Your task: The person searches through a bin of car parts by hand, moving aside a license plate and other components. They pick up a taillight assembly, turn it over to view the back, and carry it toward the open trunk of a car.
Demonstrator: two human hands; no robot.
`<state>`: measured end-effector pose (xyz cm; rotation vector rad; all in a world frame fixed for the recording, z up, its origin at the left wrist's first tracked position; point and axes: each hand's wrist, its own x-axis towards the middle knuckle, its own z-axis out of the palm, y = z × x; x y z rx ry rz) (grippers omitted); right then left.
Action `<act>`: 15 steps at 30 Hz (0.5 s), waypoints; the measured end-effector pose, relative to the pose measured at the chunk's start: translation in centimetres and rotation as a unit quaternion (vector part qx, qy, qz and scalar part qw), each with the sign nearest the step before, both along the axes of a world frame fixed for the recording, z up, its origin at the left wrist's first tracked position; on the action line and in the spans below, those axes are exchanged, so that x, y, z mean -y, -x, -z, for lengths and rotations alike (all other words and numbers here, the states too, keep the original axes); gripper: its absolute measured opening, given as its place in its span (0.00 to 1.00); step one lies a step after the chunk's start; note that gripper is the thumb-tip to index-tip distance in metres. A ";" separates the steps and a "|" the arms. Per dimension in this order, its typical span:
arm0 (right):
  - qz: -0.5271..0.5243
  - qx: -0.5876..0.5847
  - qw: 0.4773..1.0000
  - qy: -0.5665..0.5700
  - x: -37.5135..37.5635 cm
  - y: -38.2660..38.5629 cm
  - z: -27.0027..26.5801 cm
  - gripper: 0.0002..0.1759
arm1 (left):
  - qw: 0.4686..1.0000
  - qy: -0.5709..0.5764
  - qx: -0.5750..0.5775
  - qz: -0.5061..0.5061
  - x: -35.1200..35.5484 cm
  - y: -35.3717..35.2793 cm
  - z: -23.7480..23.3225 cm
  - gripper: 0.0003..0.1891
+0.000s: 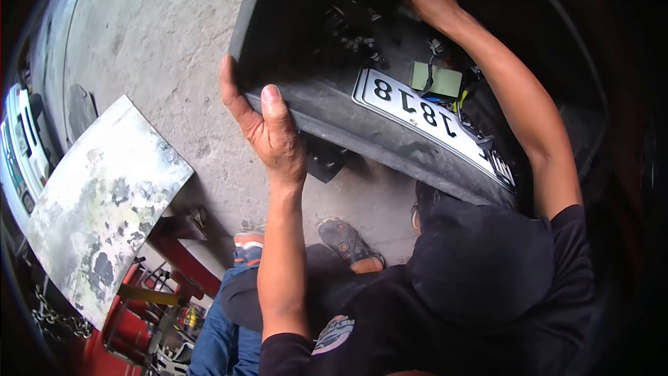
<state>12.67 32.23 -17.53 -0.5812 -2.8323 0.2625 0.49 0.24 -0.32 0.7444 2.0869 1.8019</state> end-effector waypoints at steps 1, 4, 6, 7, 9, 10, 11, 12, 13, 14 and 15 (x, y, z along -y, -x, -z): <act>0.001 -0.002 1.000 0.000 -0.6 0.2 1.3 0.07 | 1.000 -0.008 0.001 0.001 -0.1 0.0 0.0 0.31; 0.010 0.079 0.996 0.035 -1.3 0.3 2.9 0.09 | 1.000 -0.027 0.013 -0.001 -0.3 -0.1 0.0 0.31; 0.008 -0.001 0.999 0.036 -0.8 0.1 3.0 0.11 | 1.000 -0.024 0.015 0.000 -0.4 -0.3 -0.2 0.31; 0.009 0.001 0.999 0.037 -0.1 0.3 0.9 0.11 | 1.000 -0.021 0.017 -0.002 -0.4 -0.3 -0.3 0.31; 0.027 0.019 0.963 0.268 1.0 1.1 -5.6 0.13 | 1.000 -0.018 0.016 -0.002 -0.4 -0.3 -0.2 0.31; 0.030 0.021 0.962 0.269 0.8 1.3 -6.1 0.13 | 1.000 -0.016 0.012 -0.002 -0.4 -0.3 -0.2 0.31; 0.014 0.021 0.954 0.297 0.7 1.3 -6.4 0.14 | 1.000 -0.015 0.016 0.000 -0.4 -0.3 -0.3 0.31; -0.001 0.019 0.945 0.326 0.8 1.0 -6.5 0.15 | 1.000 -0.011 0.018 -0.001 -0.4 -0.4 -0.4 0.31; 0.001 0.020 0.945 0.327 0.5 0.4 -5.0 0.15 | 1.000 -0.007 0.019 -0.002 -0.4 -0.4 -0.4 0.31; -0.081 -0.024 0.982 0.171 0.2 -0.4 -2.6 0.15 | 1.000 -0.006 0.020 -0.001 -0.4 -0.3 -0.4 0.31; -0.161 -0.068 0.985 0.009 0.0 -0.7 -1.2 0.15 | 1.000 0.006 -0.002 0.000 -0.3 -0.2 -0.3 0.30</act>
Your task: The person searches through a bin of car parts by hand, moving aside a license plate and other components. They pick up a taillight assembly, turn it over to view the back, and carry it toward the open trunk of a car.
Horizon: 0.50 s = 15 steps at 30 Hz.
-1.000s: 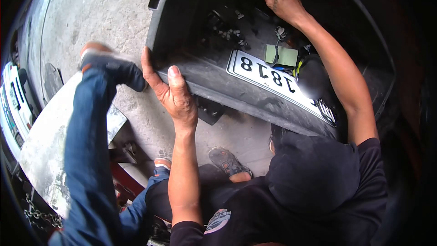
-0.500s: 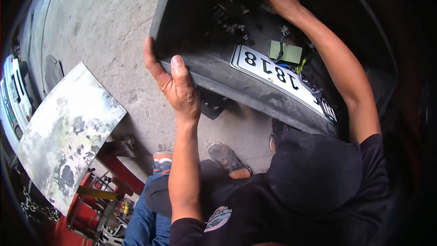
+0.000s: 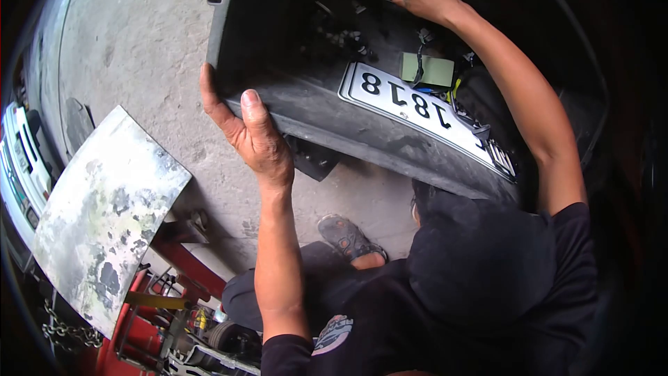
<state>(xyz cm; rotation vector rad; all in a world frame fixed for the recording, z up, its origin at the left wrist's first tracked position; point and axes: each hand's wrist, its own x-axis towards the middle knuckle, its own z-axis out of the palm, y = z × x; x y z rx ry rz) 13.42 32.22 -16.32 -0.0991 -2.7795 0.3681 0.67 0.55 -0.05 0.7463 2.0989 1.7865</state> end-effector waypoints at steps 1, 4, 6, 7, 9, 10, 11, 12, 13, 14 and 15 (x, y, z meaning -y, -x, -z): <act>0.000 0.000 1.000 0.002 1.3 0.0 -1.7 0.15 | 1.000 0.013 -0.022 0.000 0.1 0.1 0.1 0.30; 0.005 0.270 0.925 0.266 6.7 0.8 -7.4 0.15 | 1.000 -0.008 0.002 0.002 0.2 0.2 0.5 0.30; -0.017 0.247 0.942 0.226 8.6 0.8 -6.4 0.19 | 1.000 0.001 -0.007 0.006 0.2 0.2 0.3 0.30; -0.016 0.252 0.947 0.197 8.8 1.1 -5.7 0.21 | 1.000 0.008 -0.017 0.011 0.2 0.2 0.3 0.30; 0.012 0.237 0.952 0.195 7.9 1.6 -5.0 0.22 | 1.000 0.014 -0.020 0.012 0.4 0.3 0.4 0.30; 0.040 0.223 0.955 0.191 7.4 1.8 -4.9 0.24 | 1.000 0.018 -0.022 0.013 0.4 0.3 0.4 0.30; 0.046 0.215 0.954 0.205 6.7 1.7 -5.0 0.26 | 0.999 0.019 -0.022 0.014 0.4 0.3 0.3 0.30; 0.061 0.193 0.952 0.229 6.3 1.5 -5.0 0.25 | 0.999 0.020 -0.023 0.013 0.3 0.3 0.2 0.30; 0.076 0.173 0.949 0.251 6.0 1.2 -5.0 0.25 | 0.999 0.020 -0.024 0.010 0.3 0.2 0.2 0.30; 0.060 0.178 0.939 0.288 5.4 1.0 -5.3 0.22 | 1.000 0.020 -0.022 0.009 0.3 0.2 0.4 0.30; 0.060 0.181 0.938 0.289 5.2 0.8 -5.9 0.22 | 1.000 0.007 -0.005 0.010 0.4 0.2 0.5 0.30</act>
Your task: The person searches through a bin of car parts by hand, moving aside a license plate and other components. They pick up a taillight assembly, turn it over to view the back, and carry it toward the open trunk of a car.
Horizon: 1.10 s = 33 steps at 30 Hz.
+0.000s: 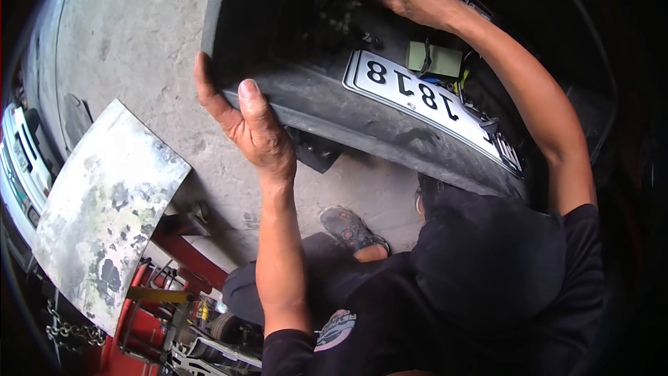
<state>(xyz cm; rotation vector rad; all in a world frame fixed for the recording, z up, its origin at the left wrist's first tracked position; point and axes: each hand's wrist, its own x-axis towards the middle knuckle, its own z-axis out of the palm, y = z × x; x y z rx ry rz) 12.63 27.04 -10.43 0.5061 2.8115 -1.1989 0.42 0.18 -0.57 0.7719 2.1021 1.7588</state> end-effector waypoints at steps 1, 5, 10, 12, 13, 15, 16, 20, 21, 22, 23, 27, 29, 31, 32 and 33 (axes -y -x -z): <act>0.019 0.010 0.999 0.027 0.0 -0.2 -0.7 0.20 | 1.000 -0.012 0.016 0.001 0.0 0.0 0.1 0.30; 0.022 0.008 1.000 0.021 0.7 -0.9 0.4 0.18 | 1.000 -0.002 -0.007 0.000 -0.1 0.0 -0.1 0.30; -0.051 0.098 0.993 0.038 2.1 -0.5 -1.0 0.18 | 1.000 -0.001 -0.007 0.003 0.0 0.1 0.0 0.30; -0.077 0.027 0.996 0.022 3.1 -0.9 0.6 0.22 | 1.000 -0.003 -0.009 0.003 0.0 0.1 0.0 0.30; -0.084 0.033 0.996 0.015 3.7 -0.8 0.4 0.24 | 1.000 -0.004 -0.009 0.005 0.0 0.1 0.0 0.30; -0.090 0.040 0.995 0.008 4.1 -0.1 0.2 0.26 | 1.000 -0.008 0.003 0.004 0.1 0.2 0.0 0.32; -0.097 0.051 0.994 -0.027 3.9 0.4 0.5 0.27 | 1.000 -0.012 0.015 0.005 0.2 0.2 0.0 0.33; -0.017 -0.014 0.995 -0.098 1.6 0.6 3.2 0.29 | 1.000 -0.003 0.013 0.003 0.1 0.1 -0.2 0.33; 0.010 0.012 0.998 -0.055 1.0 0.6 0.9 0.28 | 1.000 -0.003 0.017 0.002 0.2 0.2 -0.2 0.33; 0.050 -0.035 0.998 0.004 0.5 0.6 0.5 0.23 | 1.000 -0.003 0.021 0.001 0.2 0.2 -0.1 0.33; 0.054 -0.051 0.997 0.033 -0.3 0.2 -0.3 0.20 | 1.000 -0.004 0.022 0.000 0.1 0.2 -0.1 0.33; 0.057 -0.017 0.997 0.058 -2.1 -1.4 -0.9 0.22 | 0.999 -0.016 0.028 0.001 0.1 0.0 -0.1 0.34; 0.041 -0.014 0.997 0.062 -1.5 -2.1 0.1 0.20 | 1.000 -0.014 0.027 0.001 0.1 0.2 -0.1 0.34; -0.003 0.016 0.996 0.083 -0.6 -2.3 -0.8 0.16 | 1.000 -0.004 0.015 0.002 0.3 0.3 0.1 0.33; -0.036 0.029 0.997 0.056 -0.1 -2.6 -0.8 0.15 | 1.000 -0.004 0.015 0.001 0.3 0.3 0.1 0.33; -0.073 0.073 0.994 0.043 0.5 -2.4 -1.5 0.14 | 1.000 -0.002 0.010 0.001 0.3 0.3 0.1 0.33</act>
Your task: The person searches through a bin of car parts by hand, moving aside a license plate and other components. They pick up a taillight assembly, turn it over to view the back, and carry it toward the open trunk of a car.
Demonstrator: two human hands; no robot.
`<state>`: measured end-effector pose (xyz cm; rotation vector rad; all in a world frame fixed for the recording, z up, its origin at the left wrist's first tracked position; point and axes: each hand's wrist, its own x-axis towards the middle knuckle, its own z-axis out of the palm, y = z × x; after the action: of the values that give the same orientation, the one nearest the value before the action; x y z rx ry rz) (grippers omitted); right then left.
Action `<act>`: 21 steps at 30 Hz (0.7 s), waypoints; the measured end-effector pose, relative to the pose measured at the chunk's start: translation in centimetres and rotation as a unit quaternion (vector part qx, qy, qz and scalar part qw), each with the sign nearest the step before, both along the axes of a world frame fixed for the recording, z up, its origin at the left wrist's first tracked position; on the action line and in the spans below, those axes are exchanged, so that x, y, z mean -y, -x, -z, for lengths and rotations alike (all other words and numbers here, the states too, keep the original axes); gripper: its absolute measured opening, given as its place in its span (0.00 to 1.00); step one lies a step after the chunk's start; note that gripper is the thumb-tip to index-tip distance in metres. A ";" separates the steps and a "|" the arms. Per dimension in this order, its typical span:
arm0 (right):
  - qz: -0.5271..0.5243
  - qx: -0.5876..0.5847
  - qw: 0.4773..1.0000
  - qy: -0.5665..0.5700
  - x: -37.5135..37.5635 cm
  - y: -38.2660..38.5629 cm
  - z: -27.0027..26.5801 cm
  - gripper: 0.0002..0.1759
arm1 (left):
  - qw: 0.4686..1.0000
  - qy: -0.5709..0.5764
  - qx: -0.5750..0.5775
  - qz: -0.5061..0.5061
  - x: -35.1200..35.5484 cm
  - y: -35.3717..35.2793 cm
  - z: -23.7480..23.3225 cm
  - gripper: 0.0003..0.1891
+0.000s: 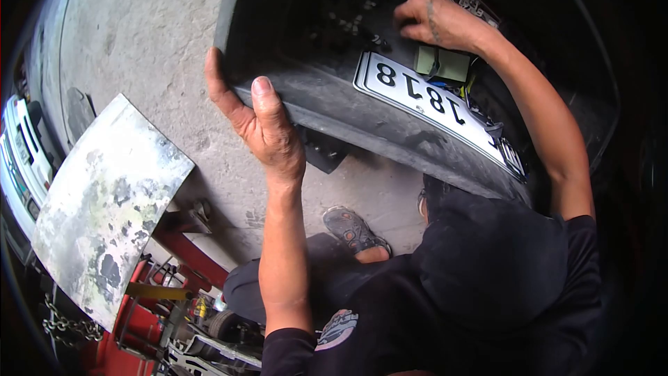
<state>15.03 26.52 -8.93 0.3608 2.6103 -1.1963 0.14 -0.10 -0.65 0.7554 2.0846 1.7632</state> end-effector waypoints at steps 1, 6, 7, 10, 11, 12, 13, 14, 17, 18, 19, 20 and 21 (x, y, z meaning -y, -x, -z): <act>-0.039 0.042 0.998 -0.012 0.5 0.2 -0.5 0.13 | 1.000 0.002 -0.005 0.000 0.0 0.0 0.0 0.33; -0.100 0.043 0.986 -0.122 2.3 0.5 -0.3 0.08 | 1.000 0.000 -0.013 -0.004 0.0 -0.1 0.3 0.32; -0.100 0.043 0.986 -0.122 2.5 0.7 0.0 0.08 | 1.000 -0.004 -0.010 -0.002 -0.1 -0.2 0.3 0.32; -0.113 0.025 0.980 -0.160 3.0 1.2 1.5 0.08 | 1.000 -0.010 -0.014 -0.008 -0.4 -0.4 0.0 0.32; -0.083 -0.004 0.983 -0.163 3.2 1.3 2.3 0.08 | 1.000 -0.009 -0.014 -0.007 -0.3 -0.4 0.1 0.32; -0.053 -0.031 0.984 -0.165 3.3 1.4 2.6 0.09 | 1.000 -0.012 -0.008 -0.007 -0.2 -0.4 0.1 0.32; -0.053 -0.030 0.984 -0.165 3.1 1.5 2.8 0.09 | 1.000 -0.015 -0.001 -0.006 -0.2 -0.4 0.1 0.31; -0.026 -0.045 0.987 -0.154 2.9 1.6 2.9 0.09 | 1.000 -0.014 -0.001 -0.005 -0.3 -0.5 0.0 0.31; 0.028 -0.043 0.993 -0.108 2.4 1.4 3.1 0.12 | 1.000 -0.016 0.021 -0.001 -0.3 -0.4 -0.2 0.33; 0.045 -0.065 0.994 -0.075 2.2 1.2 3.1 0.14 | 1.000 -0.014 0.015 -0.002 -0.2 -0.3 -0.2 0.33; 0.062 -0.087 0.993 -0.042 2.1 1.0 3.1 0.16 | 1.000 -0.011 0.009 -0.003 -0.2 -0.3 -0.1 0.33; 0.063 -0.085 0.993 -0.043 2.1 0.9 3.2 0.16 | 1.000 -0.011 0.010 -0.003 -0.3 -0.3 -0.1 0.33; 0.026 -0.101 0.994 0.025 2.5 0.7 3.2 0.19 | 1.000 -0.012 0.011 -0.003 -0.3 -0.3 -0.1 0.33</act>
<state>14.29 24.05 -12.16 0.3138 2.7504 -1.3786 0.49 0.20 -0.51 0.7343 2.0563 1.7942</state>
